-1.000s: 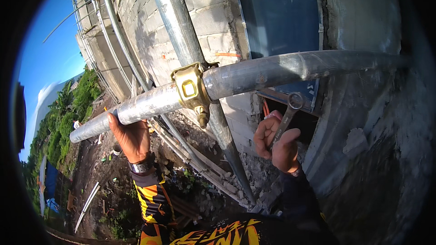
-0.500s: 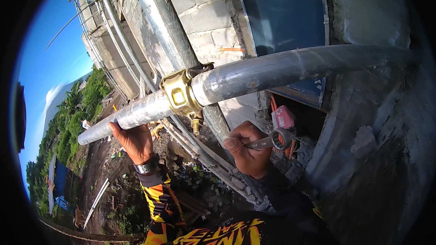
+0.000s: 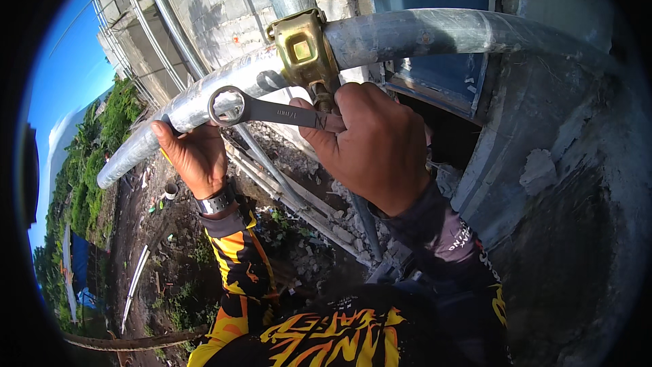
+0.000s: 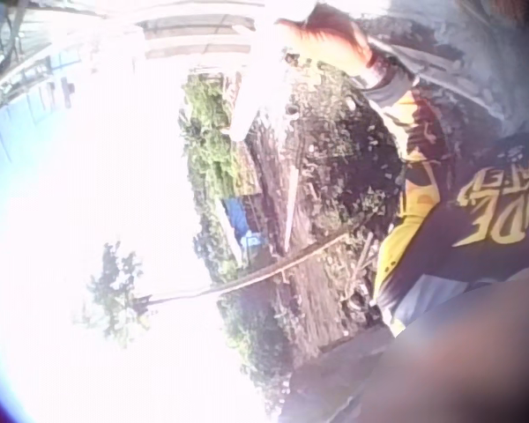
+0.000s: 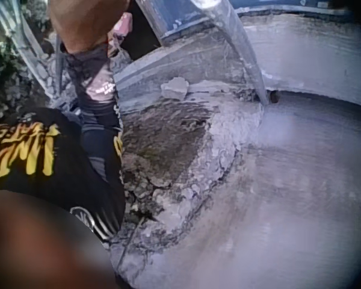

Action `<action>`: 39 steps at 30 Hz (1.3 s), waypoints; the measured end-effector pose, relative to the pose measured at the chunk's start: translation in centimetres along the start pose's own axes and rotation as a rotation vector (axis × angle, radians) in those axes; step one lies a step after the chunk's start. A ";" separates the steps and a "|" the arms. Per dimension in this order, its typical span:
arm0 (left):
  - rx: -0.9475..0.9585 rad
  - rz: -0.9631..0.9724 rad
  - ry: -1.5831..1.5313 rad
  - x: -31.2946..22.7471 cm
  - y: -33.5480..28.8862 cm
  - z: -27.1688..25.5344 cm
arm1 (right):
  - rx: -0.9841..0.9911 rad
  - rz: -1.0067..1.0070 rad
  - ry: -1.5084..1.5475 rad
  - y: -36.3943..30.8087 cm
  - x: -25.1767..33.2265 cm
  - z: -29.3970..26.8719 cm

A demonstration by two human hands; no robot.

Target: The person uses a wrench to tighten a brass pipe clamp securing a metal pipe to a concrete wall. They repeatedly adjust the clamp and turn the bolt to secure the pipe in place.

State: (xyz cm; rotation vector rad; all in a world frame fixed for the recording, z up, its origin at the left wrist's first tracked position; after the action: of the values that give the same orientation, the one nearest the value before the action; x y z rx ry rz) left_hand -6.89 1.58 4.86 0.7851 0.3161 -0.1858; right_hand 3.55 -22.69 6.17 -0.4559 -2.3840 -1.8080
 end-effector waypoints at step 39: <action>0.122 -0.024 -0.053 1.6 -1.2 0.8 | -0.293 0.119 0.281 -5.5 -2.4 2.0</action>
State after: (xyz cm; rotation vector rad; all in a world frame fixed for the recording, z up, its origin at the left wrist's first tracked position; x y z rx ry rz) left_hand -5.57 0.11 3.98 0.8954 0.2656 -0.2496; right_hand 4.37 -22.51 -0.14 -0.3355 -1.8809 -2.0215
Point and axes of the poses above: each hand's wrist, its own y-axis towards the middle knuckle, its own z-axis out of the palm, x = y × z, the point moved 1 cm from there along y, towards the middle knuckle, and after that the axes turned 2 degrees about z, right-handed, at the moved point
